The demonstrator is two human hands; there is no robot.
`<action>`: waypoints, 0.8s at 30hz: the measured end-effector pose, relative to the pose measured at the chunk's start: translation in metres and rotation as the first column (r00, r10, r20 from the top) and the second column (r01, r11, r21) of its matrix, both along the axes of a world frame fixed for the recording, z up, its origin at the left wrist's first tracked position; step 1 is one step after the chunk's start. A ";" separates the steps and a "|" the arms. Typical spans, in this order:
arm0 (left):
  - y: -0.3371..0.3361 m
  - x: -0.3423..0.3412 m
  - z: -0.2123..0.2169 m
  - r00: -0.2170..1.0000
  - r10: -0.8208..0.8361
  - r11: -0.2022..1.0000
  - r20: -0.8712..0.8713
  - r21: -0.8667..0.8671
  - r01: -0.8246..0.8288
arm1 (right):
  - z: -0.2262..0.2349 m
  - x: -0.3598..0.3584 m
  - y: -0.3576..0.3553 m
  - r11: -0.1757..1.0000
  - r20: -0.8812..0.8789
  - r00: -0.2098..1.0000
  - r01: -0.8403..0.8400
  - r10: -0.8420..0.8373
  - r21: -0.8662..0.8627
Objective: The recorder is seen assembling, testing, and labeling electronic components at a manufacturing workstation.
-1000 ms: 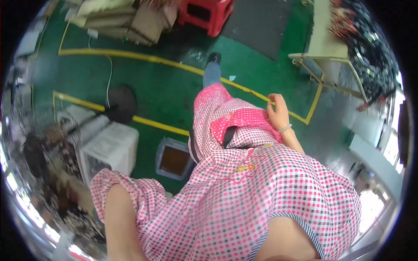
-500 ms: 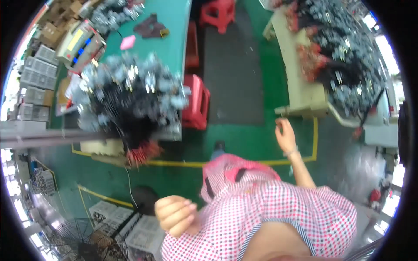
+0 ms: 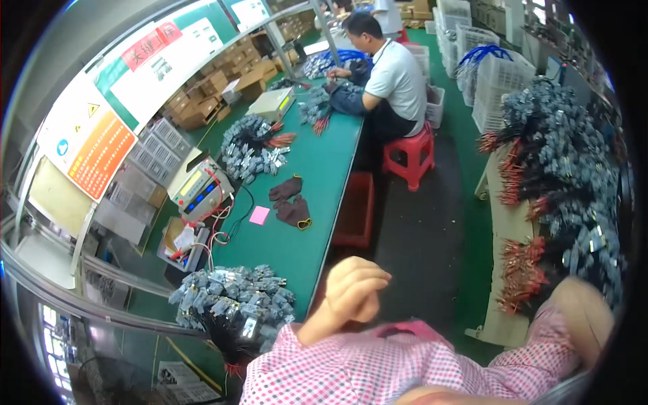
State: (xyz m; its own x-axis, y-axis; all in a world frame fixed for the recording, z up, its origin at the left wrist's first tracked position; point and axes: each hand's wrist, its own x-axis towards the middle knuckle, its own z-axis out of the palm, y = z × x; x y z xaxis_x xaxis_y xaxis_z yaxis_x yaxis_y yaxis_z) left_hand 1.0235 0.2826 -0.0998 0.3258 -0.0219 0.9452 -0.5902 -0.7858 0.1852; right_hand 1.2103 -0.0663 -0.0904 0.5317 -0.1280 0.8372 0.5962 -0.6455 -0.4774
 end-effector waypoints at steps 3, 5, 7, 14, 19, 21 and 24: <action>0.032 0.040 0.005 0.968 0.229 0.973 -0.100 0.040 -0.226 | 0.012 0.072 0.051 0.969 0.102 0.980 -0.185 0.170 0.165; 0.067 0.065 0.001 0.911 0.391 0.921 -0.134 0.059 -0.386 | 0.017 0.118 0.089 0.920 0.191 0.948 -0.297 0.253 0.257; 0.100 0.082 -0.008 0.855 0.500 0.865 -0.138 0.020 -0.502 | 0.020 0.166 0.126 0.859 0.308 0.904 -0.395 0.298 0.327; 0.206 0.154 -0.032 0.716 0.690 0.704 -0.110 -0.132 -0.698 | 0.065 0.277 0.283 0.501 0.753 0.569 -0.782 0.332 0.370; 0.291 0.234 -0.079 0.655 0.697 0.634 -0.293 -0.176 -0.753 | 0.102 0.323 0.396 0.165 0.923 0.275 -0.957 0.269 0.237; 0.322 0.269 -0.099 0.640 0.621 0.628 -0.452 -0.201 -0.752 | 0.111 0.335 0.435 0.041 0.945 0.196 -0.981 0.262 0.192; 0.372 0.314 -0.148 0.577 0.573 0.595 -0.583 -0.188 -0.781 | 0.124 0.368 0.510 -0.164 0.974 0.085 -0.979 0.209 0.120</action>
State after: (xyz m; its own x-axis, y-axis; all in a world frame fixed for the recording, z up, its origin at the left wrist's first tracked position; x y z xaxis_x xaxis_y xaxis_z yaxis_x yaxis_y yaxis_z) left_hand 1.3376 0.6543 -0.2480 0.4307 0.7066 0.5614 0.3180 -0.7010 0.6384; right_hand 1.5778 0.4438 0.0334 0.3256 -0.6751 0.6621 0.5940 0.6908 0.4122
